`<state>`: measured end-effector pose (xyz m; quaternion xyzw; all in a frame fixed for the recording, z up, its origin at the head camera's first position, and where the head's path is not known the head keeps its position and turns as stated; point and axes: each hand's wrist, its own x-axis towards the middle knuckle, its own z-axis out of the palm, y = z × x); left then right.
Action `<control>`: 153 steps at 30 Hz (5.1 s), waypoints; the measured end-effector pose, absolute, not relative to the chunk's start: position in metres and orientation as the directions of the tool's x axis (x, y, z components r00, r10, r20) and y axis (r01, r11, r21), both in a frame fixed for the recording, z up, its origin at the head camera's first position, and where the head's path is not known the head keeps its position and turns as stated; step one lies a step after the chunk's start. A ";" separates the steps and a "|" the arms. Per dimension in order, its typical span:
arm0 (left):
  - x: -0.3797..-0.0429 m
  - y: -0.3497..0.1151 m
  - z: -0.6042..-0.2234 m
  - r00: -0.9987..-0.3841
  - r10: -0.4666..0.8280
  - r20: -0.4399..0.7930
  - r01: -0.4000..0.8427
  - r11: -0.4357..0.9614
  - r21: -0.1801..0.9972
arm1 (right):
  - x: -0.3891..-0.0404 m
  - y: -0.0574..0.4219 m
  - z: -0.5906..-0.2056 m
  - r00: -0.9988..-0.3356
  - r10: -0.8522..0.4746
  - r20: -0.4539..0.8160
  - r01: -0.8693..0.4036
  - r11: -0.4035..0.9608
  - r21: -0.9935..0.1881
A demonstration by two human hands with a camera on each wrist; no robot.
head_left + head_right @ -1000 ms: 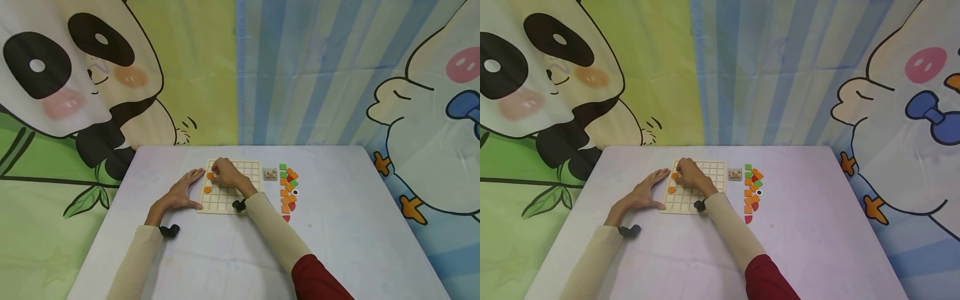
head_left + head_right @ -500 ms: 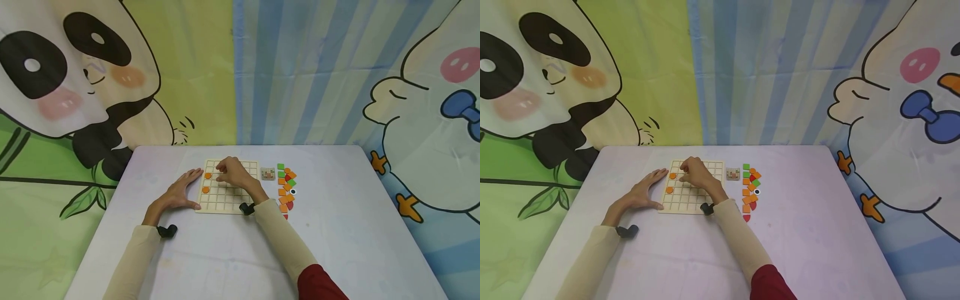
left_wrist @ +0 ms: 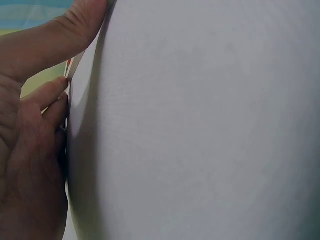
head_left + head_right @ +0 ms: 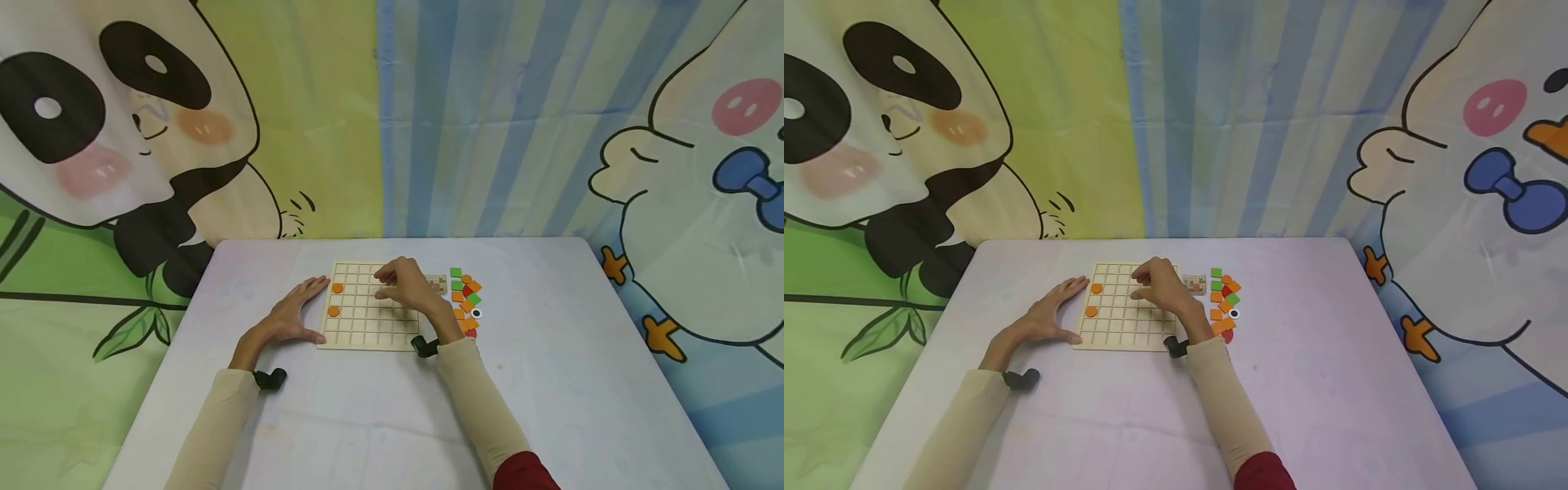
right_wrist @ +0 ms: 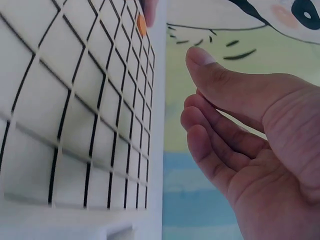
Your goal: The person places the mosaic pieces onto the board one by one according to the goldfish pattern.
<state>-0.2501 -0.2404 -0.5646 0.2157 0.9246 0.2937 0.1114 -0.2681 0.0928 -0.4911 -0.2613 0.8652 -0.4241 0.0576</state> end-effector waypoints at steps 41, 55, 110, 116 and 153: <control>-0.248 -0.242 -0.564 -0.887 0.454 -0.085 0.318 0.733 0.601 | -0.276 0.251 -0.513 -0.981 -0.118 0.151 -0.190 0.685 -0.703; -0.248 -0.242 -0.566 -0.888 0.451 -0.085 0.319 0.739 0.593 | -0.281 0.265 -0.529 -0.993 -0.077 0.084 -0.113 0.748 -0.654; -0.249 -0.242 -0.567 -0.887 0.458 -0.063 0.338 0.735 0.588 | -0.287 0.263 -0.534 -0.973 0.057 0.221 -0.088 0.800 -0.594; -0.250 -0.241 -0.567 -0.886 0.459 -0.063 0.338 0.733 0.590 | -0.280 0.259 -0.526 -0.969 0.048 0.244 -0.125 0.756 -0.642; -0.249 -0.240 -0.563 -0.887 0.455 -0.080 0.325 0.737 0.593 | -0.249 0.095 -0.541 -0.786 -0.572 0.236 -0.541 0.451 -0.710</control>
